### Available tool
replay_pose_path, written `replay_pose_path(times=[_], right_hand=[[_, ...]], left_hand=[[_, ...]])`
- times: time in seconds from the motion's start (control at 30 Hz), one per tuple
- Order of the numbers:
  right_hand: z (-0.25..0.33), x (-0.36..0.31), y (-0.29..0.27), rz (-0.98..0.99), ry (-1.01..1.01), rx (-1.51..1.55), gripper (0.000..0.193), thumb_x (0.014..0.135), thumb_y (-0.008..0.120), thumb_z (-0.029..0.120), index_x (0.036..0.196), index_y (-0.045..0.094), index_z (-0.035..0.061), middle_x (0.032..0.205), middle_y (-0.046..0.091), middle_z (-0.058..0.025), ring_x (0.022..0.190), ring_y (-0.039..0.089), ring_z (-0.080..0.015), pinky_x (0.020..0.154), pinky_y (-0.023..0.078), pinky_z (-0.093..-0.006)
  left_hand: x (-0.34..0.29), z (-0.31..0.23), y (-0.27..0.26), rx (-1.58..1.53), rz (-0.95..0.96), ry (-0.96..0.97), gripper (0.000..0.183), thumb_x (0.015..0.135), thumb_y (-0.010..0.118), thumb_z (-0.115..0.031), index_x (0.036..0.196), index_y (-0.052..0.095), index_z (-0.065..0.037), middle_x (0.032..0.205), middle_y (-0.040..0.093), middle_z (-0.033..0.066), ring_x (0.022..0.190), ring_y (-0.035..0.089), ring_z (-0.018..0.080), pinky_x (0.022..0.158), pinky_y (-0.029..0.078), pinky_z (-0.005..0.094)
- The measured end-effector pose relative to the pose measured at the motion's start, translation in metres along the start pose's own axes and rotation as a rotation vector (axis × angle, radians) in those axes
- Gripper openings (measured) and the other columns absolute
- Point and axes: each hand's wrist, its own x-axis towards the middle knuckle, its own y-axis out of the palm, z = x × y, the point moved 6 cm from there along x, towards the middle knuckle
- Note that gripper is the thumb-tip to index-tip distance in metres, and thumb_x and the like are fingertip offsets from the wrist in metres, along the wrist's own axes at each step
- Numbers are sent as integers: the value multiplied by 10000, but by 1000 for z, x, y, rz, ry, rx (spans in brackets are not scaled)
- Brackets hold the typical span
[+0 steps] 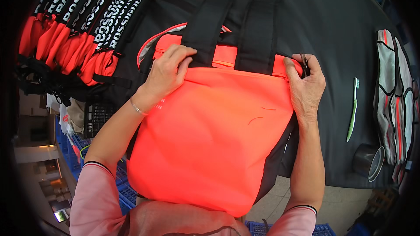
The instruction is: Inspecting, trimming excess threads, and stacking newly manufactured life jackets in a factory setting.
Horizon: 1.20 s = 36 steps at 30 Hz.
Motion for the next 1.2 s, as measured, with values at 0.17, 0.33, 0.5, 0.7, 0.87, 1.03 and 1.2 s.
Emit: replay_pose_path(times=[0.17,0.33,0.5,0.7,0.87,1.03,1.2], right_hand=[[6,0,-3,24,40,-21,192,855,761,122,941,642,-1,843,621,10,738,540,-48,696,464,-205],[6,0,2,18,2,31,184,858,760,109,937,641,-7,834,611,18,727,525,-40,678,457,-204],[4,1,2,19,-1,62,188,858,763,108,933,640,-13,828,610,19,721,519,-37,667,451,-200],[3,0,1,3,-5,37,178,860,761,106,933,644,-6,820,605,31,715,508,-30,659,441,-194],[1,1,3,2,1,47,178,862,760,111,936,647,-5,818,604,33,718,508,-29,663,442,-194],[1,2,1,-6,-4,-15,207,858,765,130,960,654,-12,825,616,18,729,531,-47,686,458,-209],[30,6,-1,-38,-166,-291,257,858,759,172,1025,676,-6,893,654,-43,774,593,-116,737,489,-260]], left_hand=[[-4,-12,2,-68,88,25,139,839,718,-43,974,697,-22,950,627,83,737,670,247,616,553,332],[0,6,4,-59,126,-46,119,831,719,-49,941,685,-19,959,620,84,715,656,266,608,547,358],[0,-1,12,7,102,37,86,854,673,-44,924,637,-9,925,588,87,689,633,291,593,542,370],[6,-12,23,173,239,194,82,789,601,18,840,548,53,936,514,183,613,641,338,575,569,406],[14,-3,27,113,222,211,137,817,584,8,930,519,49,946,497,197,654,622,342,584,564,405],[-6,2,15,-112,106,4,166,848,578,6,977,474,0,946,493,186,745,584,383,630,507,452],[-11,1,10,-206,92,-78,173,853,577,25,970,457,-18,925,502,169,791,564,386,657,471,445]])
